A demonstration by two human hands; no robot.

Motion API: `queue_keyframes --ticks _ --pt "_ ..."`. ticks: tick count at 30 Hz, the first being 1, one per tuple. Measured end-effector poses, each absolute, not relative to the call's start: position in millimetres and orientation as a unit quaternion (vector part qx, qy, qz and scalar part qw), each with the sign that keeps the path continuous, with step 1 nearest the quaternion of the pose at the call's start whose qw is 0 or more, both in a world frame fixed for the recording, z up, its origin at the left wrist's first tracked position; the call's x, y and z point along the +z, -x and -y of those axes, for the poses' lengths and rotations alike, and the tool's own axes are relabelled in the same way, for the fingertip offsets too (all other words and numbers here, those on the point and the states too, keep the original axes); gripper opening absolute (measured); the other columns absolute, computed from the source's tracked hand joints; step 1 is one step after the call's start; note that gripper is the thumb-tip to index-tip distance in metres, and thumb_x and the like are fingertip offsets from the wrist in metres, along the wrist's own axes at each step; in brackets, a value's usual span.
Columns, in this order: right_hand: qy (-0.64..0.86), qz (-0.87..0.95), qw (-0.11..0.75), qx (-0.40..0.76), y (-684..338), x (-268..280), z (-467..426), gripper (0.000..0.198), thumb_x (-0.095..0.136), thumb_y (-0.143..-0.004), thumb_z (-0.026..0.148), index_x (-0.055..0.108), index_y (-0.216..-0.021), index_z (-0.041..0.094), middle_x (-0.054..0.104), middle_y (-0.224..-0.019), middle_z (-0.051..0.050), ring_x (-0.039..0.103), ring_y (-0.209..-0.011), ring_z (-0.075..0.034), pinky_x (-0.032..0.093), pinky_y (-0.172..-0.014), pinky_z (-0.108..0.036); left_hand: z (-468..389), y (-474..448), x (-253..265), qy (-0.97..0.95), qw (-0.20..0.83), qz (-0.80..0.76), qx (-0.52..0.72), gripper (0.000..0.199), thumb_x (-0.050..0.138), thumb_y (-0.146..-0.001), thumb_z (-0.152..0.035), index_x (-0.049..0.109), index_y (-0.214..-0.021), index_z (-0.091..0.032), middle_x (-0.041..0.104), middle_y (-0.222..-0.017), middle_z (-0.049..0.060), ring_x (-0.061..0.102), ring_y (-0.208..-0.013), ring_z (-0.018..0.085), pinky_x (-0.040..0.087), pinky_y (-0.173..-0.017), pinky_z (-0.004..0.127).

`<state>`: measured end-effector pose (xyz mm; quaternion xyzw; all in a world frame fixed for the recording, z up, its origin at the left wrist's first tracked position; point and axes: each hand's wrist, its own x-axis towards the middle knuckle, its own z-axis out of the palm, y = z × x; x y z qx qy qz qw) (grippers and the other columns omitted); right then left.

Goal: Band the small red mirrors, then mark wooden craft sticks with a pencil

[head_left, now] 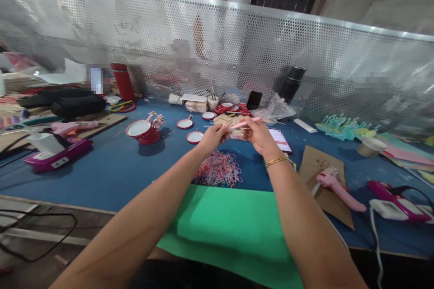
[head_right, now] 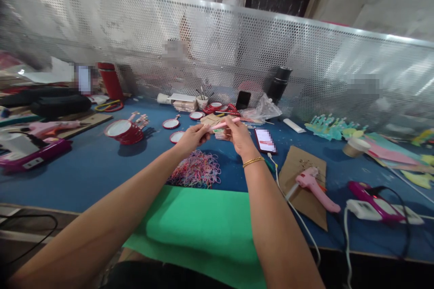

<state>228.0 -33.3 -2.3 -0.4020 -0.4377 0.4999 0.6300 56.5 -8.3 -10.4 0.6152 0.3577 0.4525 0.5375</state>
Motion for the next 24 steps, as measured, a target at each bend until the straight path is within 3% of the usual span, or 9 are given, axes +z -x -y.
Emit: queue_keyframes --ticks 7,14,24 --pt "0.420 0.462 0.624 0.470 -226 -3 32 0.055 0.071 -0.069 0.071 0.066 -0.085 0.018 0.053 -0.062 0.005 0.045 -0.051 -0.007 0.041 -0.048 -0.020 8 -56 -12 -0.643 0.531 -0.337 0.438 0.039 0.068 -0.079 -0.052 0.060 -0.069 -0.016 0.059 -0.061 0.000 0.041 -0.046 0.006 0.023 -0.043 0.021" --pt "0.414 0.467 0.615 0.482 -222 -8 29 0.052 0.081 -0.060 0.064 0.067 -0.076 0.016 0.050 -0.056 0.006 0.041 -0.048 -0.005 0.034 -0.044 -0.018 6 -56 -16 -0.679 0.511 -0.331 0.411 0.041 0.069 -0.076 -0.055 0.061 -0.067 -0.016 0.059 -0.061 0.000 0.039 -0.047 0.006 0.023 -0.044 0.021" --pt "0.422 0.465 0.663 0.407 -209 -7 26 0.041 0.070 -0.073 0.054 0.058 -0.059 0.018 0.035 -0.045 0.008 0.029 -0.041 -0.005 0.025 -0.040 -0.021 8 -59 -3 -0.722 0.446 -0.345 0.401 0.045 0.068 -0.077 -0.055 0.061 -0.055 -0.017 0.051 -0.048 0.000 0.038 -0.045 0.008 0.026 -0.046 0.022"
